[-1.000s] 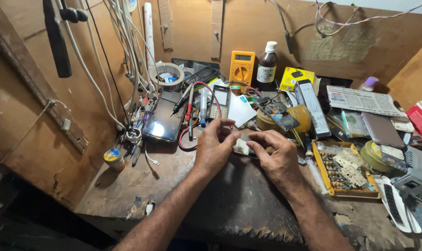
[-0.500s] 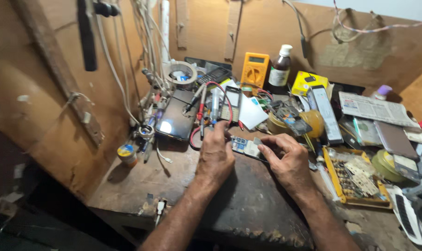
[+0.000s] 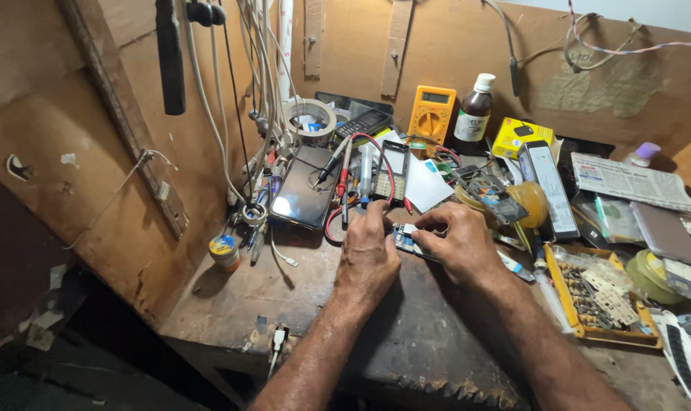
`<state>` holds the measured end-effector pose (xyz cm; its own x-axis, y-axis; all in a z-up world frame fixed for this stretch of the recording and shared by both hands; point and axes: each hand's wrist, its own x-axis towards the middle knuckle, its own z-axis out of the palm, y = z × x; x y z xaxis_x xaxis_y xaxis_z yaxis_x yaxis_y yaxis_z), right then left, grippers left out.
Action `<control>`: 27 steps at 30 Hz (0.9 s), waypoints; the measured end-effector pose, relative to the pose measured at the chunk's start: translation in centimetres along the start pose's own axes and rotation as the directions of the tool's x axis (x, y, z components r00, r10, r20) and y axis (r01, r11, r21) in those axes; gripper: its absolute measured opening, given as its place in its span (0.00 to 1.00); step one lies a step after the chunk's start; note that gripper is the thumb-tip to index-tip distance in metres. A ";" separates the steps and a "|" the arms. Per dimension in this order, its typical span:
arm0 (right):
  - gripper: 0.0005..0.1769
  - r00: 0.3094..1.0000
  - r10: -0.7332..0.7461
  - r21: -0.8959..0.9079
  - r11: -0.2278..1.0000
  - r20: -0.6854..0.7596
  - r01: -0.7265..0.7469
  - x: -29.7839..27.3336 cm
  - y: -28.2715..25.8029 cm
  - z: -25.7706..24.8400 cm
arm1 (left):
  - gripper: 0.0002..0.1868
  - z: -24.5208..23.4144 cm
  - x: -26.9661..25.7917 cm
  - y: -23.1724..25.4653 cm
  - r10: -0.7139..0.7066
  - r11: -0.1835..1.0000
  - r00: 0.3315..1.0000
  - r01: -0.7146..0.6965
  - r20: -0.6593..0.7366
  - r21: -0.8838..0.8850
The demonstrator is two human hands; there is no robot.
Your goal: The person disassembles a feature phone, removes the battery, and reassembles the device. They then connect a charging cable and use multimeter probes to test the battery terminals. The phone is handled throughout the process on a cluttered workbench.
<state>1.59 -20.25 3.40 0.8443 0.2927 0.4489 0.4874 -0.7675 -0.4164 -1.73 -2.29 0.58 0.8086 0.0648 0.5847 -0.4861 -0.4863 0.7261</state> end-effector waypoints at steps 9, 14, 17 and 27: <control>0.19 0.944 0.282 0.029 0.956 0.169 -0.290 1.3 -0.4 -0.2 | 0.25 0.1 -0.1 -0.1 -0.001 1.000 1.000 0.001 -0.005 0.002; 0.20 0.953 0.257 -0.043 0.967 0.162 -0.253 1.8 -0.7 -0.1 | 0.25 -0.1 0.1 0.1 -0.038 0.999 0.999 0.038 0.009 0.000; 0.19 0.953 0.254 -0.041 0.967 0.163 -0.250 1.8 -0.6 -0.1 | 0.25 -0.2 0.0 0.1 -0.034 0.999 0.999 0.034 0.002 0.000; 0.19 0.963 0.197 -0.044 0.980 0.182 -0.192 2.1 0.2 0.1 | 0.24 -0.1 0.0 0.1 -0.047 0.999 0.999 0.047 0.007 0.003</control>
<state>3.46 -19.76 4.14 0.9499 0.2346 0.2066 0.3059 -0.8337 -0.4598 -1.79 -2.27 0.75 0.8328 0.0817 0.5475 -0.4466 -0.4852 0.7518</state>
